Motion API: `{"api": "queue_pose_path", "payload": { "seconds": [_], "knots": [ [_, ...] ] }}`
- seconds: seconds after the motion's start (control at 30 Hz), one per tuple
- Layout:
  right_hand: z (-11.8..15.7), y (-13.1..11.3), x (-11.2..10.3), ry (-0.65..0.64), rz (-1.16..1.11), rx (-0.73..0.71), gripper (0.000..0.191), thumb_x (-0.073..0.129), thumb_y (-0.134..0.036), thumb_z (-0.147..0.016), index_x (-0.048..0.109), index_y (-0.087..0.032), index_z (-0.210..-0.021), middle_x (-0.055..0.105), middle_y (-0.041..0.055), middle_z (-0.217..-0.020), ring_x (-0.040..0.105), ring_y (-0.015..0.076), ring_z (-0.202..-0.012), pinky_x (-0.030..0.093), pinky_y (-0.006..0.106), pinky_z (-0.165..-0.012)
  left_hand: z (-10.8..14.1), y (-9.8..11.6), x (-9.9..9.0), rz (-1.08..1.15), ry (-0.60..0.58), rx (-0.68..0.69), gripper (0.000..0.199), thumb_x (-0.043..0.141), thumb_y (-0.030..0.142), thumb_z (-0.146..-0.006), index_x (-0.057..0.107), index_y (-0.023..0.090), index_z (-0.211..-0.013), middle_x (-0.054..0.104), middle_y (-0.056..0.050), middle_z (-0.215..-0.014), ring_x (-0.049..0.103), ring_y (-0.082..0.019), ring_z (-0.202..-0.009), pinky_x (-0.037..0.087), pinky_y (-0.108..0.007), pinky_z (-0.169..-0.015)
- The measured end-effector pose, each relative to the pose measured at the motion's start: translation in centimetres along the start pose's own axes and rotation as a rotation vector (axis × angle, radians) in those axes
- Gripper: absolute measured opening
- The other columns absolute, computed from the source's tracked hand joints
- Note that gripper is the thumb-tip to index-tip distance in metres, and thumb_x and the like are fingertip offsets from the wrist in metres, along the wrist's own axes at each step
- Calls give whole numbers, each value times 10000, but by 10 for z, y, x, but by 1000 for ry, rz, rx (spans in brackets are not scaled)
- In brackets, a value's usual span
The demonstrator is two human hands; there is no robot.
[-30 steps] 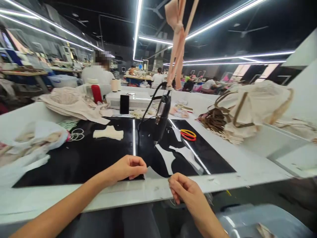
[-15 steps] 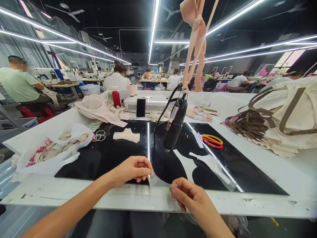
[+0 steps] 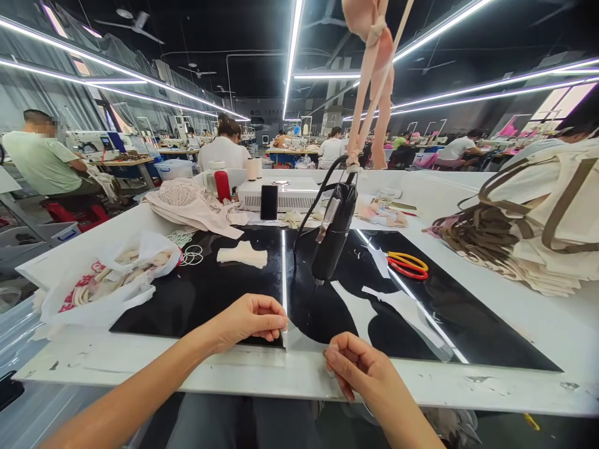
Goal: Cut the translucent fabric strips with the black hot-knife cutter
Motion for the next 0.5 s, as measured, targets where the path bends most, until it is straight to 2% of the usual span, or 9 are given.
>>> {"api": "queue_pose_path", "payload": {
  "seconds": [0.2,0.37,0.5],
  "knots": [
    [-4,6,10,-29,-72,12,538,780,-695,-711,569,-201,-715,495,-59,-612,405,69,-476,332,220,-471,2,-1,-7,-11,23,1,307,834,411,-763,680,153,-824,653,6,-715,525,-62,-588,406,-171,-570],
    [-6,5,17,-46,-70,11,524,778,-681,-724,568,-201,-714,528,-46,-644,422,73,-489,335,223,-476,2,0,-12,-18,38,-2,306,813,406,-770,650,154,-831,619,21,-667,408,-31,-464,293,-161,-459],
    [-5,4,20,-39,-63,20,517,784,-673,-716,563,-206,-706,527,-47,-639,405,75,-502,332,220,-482,2,0,-15,-17,53,14,306,811,400,-763,645,151,-826,618,11,-691,414,-37,-485,303,-160,-459]
  ]
}}
Point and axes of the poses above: each hand's wrist, its own z-axis away from the middle knuckle, its own x-axis out of the palm, y = z × x, the point moved 9 cm from there along -z, towards the middle knuckle
